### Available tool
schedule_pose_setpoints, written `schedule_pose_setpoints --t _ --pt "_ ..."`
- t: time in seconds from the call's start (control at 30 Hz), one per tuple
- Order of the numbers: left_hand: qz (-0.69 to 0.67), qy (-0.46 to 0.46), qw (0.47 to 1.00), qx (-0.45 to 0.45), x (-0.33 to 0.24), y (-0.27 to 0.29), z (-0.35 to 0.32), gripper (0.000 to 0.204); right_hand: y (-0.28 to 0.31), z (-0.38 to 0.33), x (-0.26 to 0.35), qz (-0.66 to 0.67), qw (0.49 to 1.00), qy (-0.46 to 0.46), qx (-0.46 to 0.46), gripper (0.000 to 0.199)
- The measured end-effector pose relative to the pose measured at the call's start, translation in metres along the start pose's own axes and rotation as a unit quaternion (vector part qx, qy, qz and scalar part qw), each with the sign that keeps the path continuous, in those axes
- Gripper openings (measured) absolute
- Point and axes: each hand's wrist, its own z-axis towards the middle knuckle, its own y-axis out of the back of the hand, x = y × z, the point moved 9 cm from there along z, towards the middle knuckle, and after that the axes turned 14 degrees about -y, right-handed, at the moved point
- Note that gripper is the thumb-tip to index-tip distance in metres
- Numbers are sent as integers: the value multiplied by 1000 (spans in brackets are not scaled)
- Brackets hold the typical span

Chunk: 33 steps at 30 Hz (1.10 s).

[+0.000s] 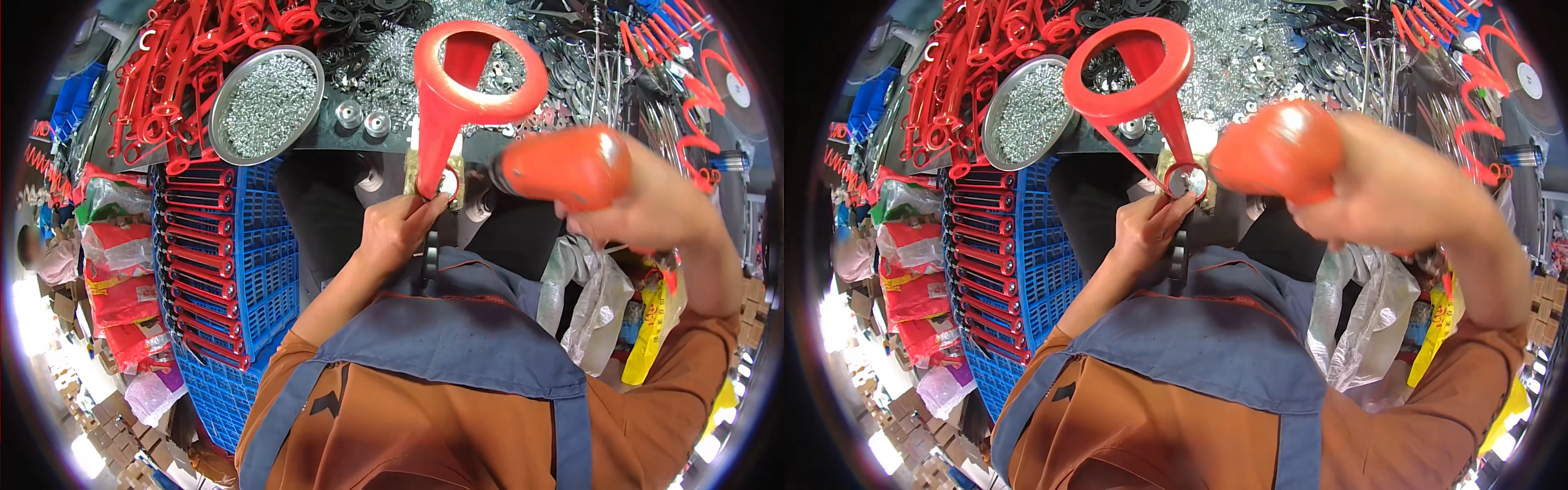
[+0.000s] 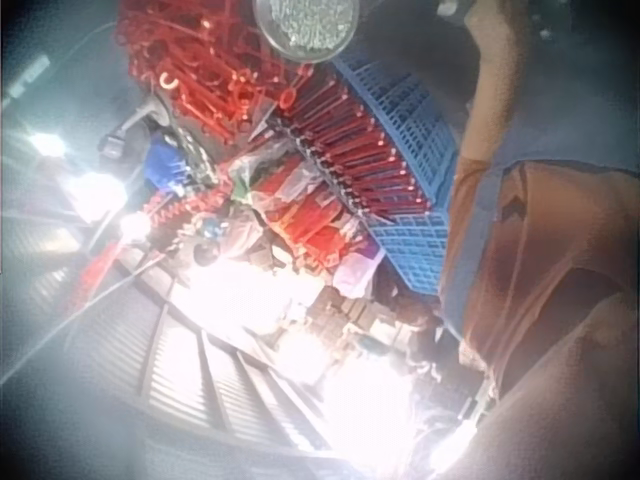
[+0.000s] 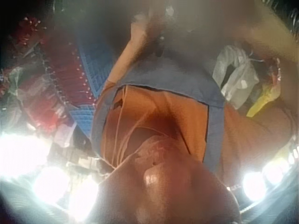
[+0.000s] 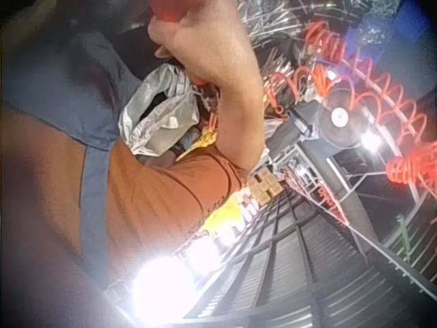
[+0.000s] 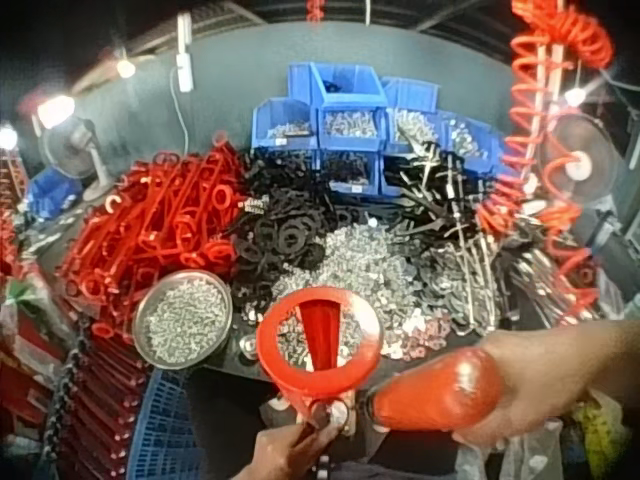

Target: Assembling components of manual caulking guns using a pneumatic driver and various hardware.

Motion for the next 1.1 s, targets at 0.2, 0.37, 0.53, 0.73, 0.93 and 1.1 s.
schedule_pose_setpoints --t 0.2,0.37,0.53,0.73,0.93,1.1 --pt "-164 359 914 -93 25 15 -55 26 -33 -7 -69 201 980 14 3 46" --pt "-141 323 936 -17 17 11 -21 45 -60 39 -95 304 949 75 39 48" --pt "-118 185 966 -139 22 20 17 52 -59 54 -94 305 947 75 63 47" --pt "-83 191 969 -135 38 4 29 78 -51 58 -94 247 965 49 71 40" --pt "-198 275 934 -115 68 -57 -60 52 -57 56 -71 179 954 241 -19 26" --pt "-177 42 979 -91 56 -19 41 86 -67 62 -79 153 964 219 4 38"
